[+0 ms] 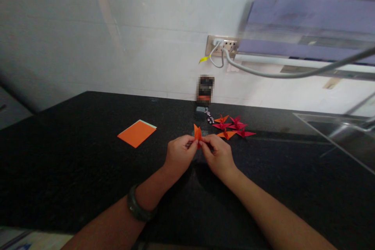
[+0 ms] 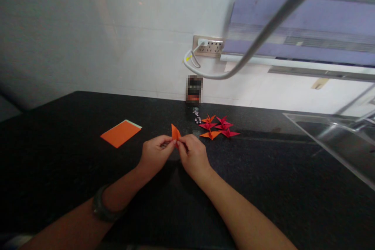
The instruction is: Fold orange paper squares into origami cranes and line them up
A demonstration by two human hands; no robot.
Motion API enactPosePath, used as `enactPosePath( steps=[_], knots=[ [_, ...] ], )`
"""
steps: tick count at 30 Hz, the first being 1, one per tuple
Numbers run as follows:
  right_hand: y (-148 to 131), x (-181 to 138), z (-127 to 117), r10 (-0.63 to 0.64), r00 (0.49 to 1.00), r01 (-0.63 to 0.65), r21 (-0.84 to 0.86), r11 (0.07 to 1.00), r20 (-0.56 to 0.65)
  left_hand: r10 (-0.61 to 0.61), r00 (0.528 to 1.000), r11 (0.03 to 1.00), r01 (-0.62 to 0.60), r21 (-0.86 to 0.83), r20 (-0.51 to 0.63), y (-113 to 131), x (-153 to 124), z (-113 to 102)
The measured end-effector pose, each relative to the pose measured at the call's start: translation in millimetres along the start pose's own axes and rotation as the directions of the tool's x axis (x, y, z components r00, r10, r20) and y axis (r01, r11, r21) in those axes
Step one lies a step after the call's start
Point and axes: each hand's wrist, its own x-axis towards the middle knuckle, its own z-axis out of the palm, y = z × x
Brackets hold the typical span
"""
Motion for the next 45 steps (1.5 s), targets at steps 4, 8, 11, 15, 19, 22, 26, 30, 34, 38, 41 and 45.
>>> enactPosePath(
  steps=[4, 8, 11, 15, 19, 22, 26, 30, 34, 38, 41, 45],
  knots=[
    [0.8, -0.7, 1.1, 0.034, 0.999, -0.037, -0.061, 0.997, -0.043, 0.026, 1.0, 0.999, -0.026, 0.033, 0.007, -0.1, -1.5, 0.3],
    [2.6, -1.2, -0.4, -0.004, 0.999, -0.003, -0.143, 0.99, -0.049, 0.093, 0.995, 0.995, -0.094, 0.026, 0.031, -1.3, -1.9, 0.7],
    [4.8, -1.2, -1.2, -0.016, 0.998, 0.006, -0.172, 0.985, -0.06, 0.157, 0.986, 0.988, -0.156, -0.018, 0.062, -2.0, -2.0, 0.8],
    [5.5, -0.5, -1.1, -0.08, 0.996, 0.073, -0.139, 0.988, -0.047, 0.114, 0.991, 0.993, -0.112, -0.036, 0.077, 0.4, -1.2, -0.8],
    [3.5, 0.7, -1.5, -0.107, 0.994, 0.106, -0.095, 0.99, -0.002, 0.083, 0.994, 0.996, -0.082, -0.017, 0.064, 2.3, 0.7, -2.3],
    [2.6, 0.7, -1.4, -0.103, 0.995, 0.103, -0.091, 0.991, 0.013, 0.123, 0.99, 0.992, -0.125, 0.017, 0.067, 0.8, 1.7, -2.5],
    [2.9, 0.4, -0.7, -0.09, 0.996, 0.09, -0.084, 0.992, 0.005, 0.177, 0.982, 0.982, -0.181, 0.052, 0.071, -0.7, 2.0, -2.9],
    [3.4, 0.4, -0.6, -0.074, 0.997, 0.074, -0.059, 0.995, -0.002, 0.168, 0.984, 0.983, -0.172, 0.061, 0.065, 0.3, 1.7, -3.6],
    [3.1, 0.5, -1.2, -0.082, 0.997, 0.082, -0.07, 0.994, 0.005, 0.163, 0.985, 0.984, -0.166, 0.063, 0.062, 0.4, 1.2, -3.5],
    [3.5, 0.7, -1.7, -0.05, 0.998, 0.054, -0.104, 0.993, 0.033, 0.171, 0.983, 0.982, -0.175, 0.068, 0.062, -0.2, 1.1, -3.1],
    [5.4, 0.9, -1.0, -0.055, 0.998, 0.06, -0.142, 0.988, 0.035, 0.172, 0.983, 0.982, -0.176, 0.066, 0.068, 0.2, 0.8, -2.9],
    [7.4, 0.3, 0.4, -0.143, 0.99, 0.138, -0.176, 0.975, -0.017, 0.16, 0.985, 0.982, -0.166, 0.095, 0.067, 1.6, 0.0, -2.5]
  ],
)
